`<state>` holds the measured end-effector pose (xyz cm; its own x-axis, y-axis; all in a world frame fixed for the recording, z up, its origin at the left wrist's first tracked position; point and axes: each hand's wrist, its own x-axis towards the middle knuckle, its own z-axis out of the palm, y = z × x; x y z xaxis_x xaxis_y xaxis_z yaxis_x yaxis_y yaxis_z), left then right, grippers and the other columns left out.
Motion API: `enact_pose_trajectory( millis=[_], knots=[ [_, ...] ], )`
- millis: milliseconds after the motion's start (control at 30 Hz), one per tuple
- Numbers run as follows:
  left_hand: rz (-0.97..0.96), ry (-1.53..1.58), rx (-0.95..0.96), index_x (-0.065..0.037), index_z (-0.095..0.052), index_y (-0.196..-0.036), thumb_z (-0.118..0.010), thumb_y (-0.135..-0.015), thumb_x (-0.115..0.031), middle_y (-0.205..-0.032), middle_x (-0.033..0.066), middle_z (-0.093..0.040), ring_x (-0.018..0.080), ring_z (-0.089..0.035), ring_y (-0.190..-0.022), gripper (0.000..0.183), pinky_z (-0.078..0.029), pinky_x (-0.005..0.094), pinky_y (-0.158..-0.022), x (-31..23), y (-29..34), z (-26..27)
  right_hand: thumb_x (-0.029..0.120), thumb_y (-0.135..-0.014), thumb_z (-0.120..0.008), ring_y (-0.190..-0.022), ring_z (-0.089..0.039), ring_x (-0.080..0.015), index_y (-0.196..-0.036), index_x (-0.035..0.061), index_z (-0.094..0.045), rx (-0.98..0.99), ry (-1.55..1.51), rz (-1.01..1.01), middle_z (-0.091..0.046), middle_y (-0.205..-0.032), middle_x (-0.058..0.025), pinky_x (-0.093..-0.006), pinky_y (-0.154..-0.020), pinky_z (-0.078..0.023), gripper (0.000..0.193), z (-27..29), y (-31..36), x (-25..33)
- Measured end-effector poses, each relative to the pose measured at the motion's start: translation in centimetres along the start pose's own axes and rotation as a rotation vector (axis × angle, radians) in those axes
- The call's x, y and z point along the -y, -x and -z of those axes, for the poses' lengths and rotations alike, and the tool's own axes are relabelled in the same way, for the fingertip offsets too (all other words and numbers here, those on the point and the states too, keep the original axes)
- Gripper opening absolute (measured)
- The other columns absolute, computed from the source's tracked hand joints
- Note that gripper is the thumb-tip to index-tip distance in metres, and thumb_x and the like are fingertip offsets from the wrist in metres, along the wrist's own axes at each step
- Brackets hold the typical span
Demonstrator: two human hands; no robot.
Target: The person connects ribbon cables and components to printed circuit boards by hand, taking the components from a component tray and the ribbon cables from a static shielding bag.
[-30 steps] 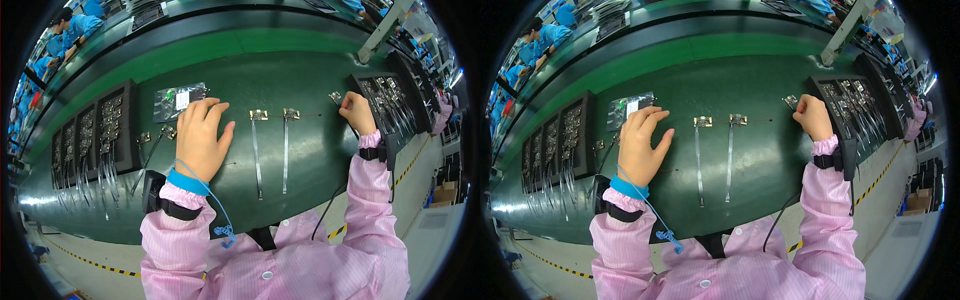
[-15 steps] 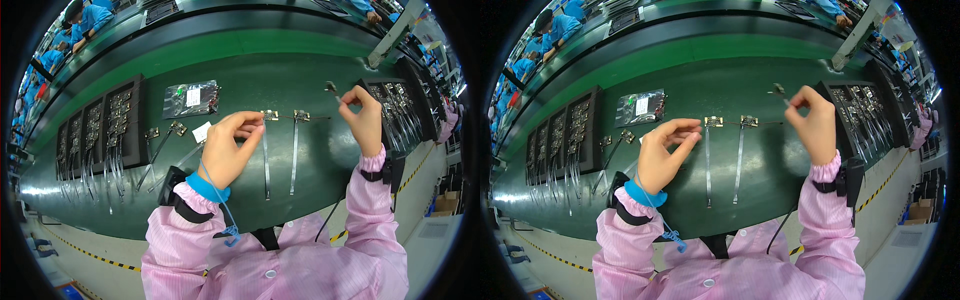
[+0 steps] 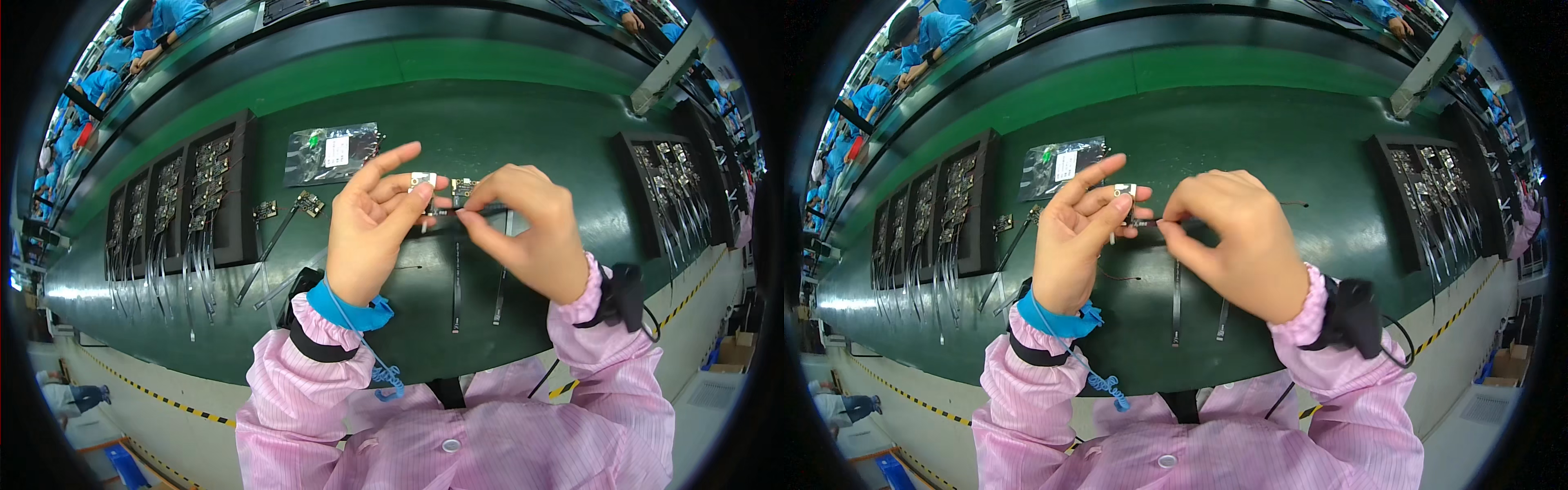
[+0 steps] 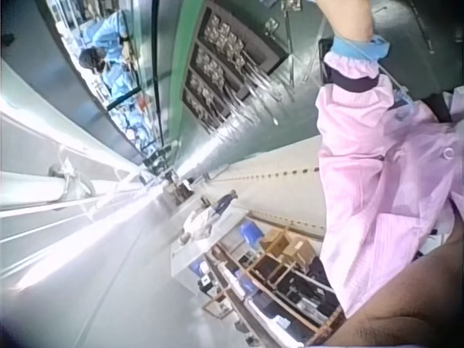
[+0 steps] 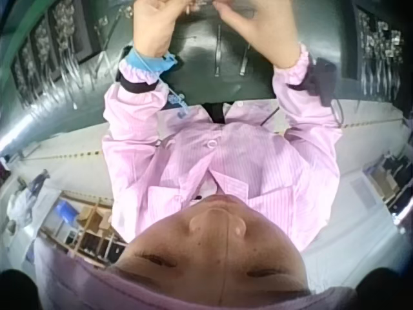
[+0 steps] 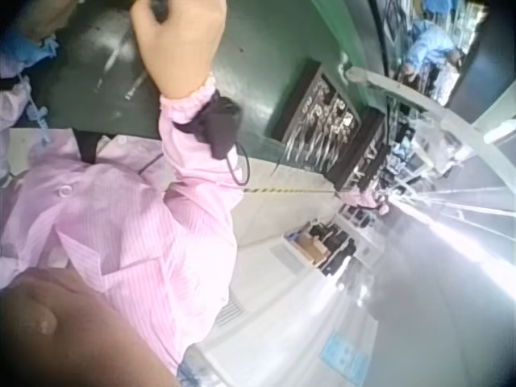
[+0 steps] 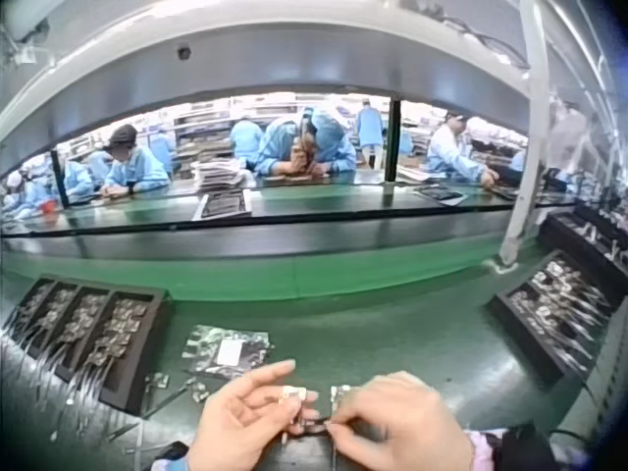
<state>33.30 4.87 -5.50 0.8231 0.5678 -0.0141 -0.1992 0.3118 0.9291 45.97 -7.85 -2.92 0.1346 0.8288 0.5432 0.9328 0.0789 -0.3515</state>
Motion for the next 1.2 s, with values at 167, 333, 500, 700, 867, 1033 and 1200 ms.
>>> enact_pose_trajectory(
  millis=[167,333,500,700,867,1033,1200],
  knots=[
    [0.0,-0.085,0.068,0.005,-0.055,-0.109,-0.056,-0.086,-0.005,-0.097,0.0125,-0.063,0.0106,-0.058,-0.076,0.024,-0.045,0.0224,-0.069,-0.9,0.5,-0.2,0.005,-0.072,-0.068,-0.063,-0.059,-0.0121,-0.074,-0.0012,-0.06,-0.017,-0.464,-0.387,-0.061,-0.066,-0.0056,-0.0246,-0.064,-0.045,0.01,0.6,0.4,-2.4],
    [0.019,-0.138,0.056,0.004,-0.06,-0.096,-0.056,-0.088,-0.01,-0.093,0.0113,-0.064,0.0096,-0.056,-0.072,0.017,-0.045,0.0224,-0.07,-0.5,0.4,-0.4,0.004,-0.072,-0.068,-0.064,-0.059,-0.0118,-0.074,-0.0018,-0.06,0.014,-0.494,-0.373,-0.061,-0.067,-0.0057,-0.0241,-0.063,-0.046,0.01,0.7,0.5,-2.4],
    [0.033,-0.177,0.051,0.004,-0.061,-0.095,-0.057,-0.088,-0.012,-0.09,0.0104,-0.064,0.0093,-0.054,-0.07,0.018,-0.044,0.0221,-0.068,-0.1,0.0,0.1,0.005,-0.072,-0.068,-0.064,-0.06,-0.0123,-0.074,-0.0025,-0.06,0.058,-0.51,-0.344,-0.062,-0.068,-0.006,-0.024,-0.063,-0.047,0.011,0.5,0.8,-2.6],
    [0.036,-0.158,0.08,0.004,-0.061,-0.094,-0.061,-0.086,-0.009,-0.087,0.0063,-0.063,0.0088,-0.057,-0.071,0.016,-0.046,0.0203,-0.066,0.3,0.1,0.0,0.005,-0.073,-0.068,-0.068,-0.063,-0.0147,-0.081,-0.0021,-0.063,-0.059,-0.567,-0.289,-0.064,-0.073,-0.0084,-0.0258,-0.065,-0.048,0.012,-0.7,0.9,-2.0],
    [0.076,-0.149,0.13,0.004,-0.061,-0.096,-0.06,-0.086,-0.009,-0.089,0.006,-0.063,0.0091,-0.057,-0.073,0.016,-0.046,0.0206,-0.067,0.5,0.4,-0.2,0.003,-0.072,-0.068,-0.07,-0.062,-0.017,-0.082,-0.0008,-0.066,-0.064,-0.474,-0.219,-0.064,-0.074,-0.0086,-0.0275,-0.064,-0.048,0.011,-0.9,1.1,-2.0],
    [0.087,-0.132,0.158,0.004,-0.061,-0.097,-0.06,-0.087,-0.01,-0.09,0.0063,-0.062,0.0092,-0.057,-0.075,0.017,-0.046,0.0211,-0.068,0.5,0.4,-0.1,0.002,-0.071,-0.068,-0.068,-0.059,-0.0167,-0.077,-0.0003,-0.066,-0.127,-0.404,-0.121,-0.063,-0.073,-0.0091,-0.0274,-0.061,-0.046,0.007,-0.9,0.9,-2.0],
    [0.09,-0.119,0.136,0.005,-0.061,-0.096,-0.057,-0.087,-0.007,-0.089,0.008,-0.063,0.0095,-0.057,-0.074,0.015,-0.046,0.0217,-0.067,0.3,0.3,-0.4,0.004,-0.074,-0.065,-0.068,-0.058,-0.0134,-0.076,-0.0015,-0.063,-0.109,-0.598,-0.276,-0.061,-0.072,-0.0061,-0.0252,-0.065,-0.046,0.006,-0.9,0.9,-2.3]
  ],
)
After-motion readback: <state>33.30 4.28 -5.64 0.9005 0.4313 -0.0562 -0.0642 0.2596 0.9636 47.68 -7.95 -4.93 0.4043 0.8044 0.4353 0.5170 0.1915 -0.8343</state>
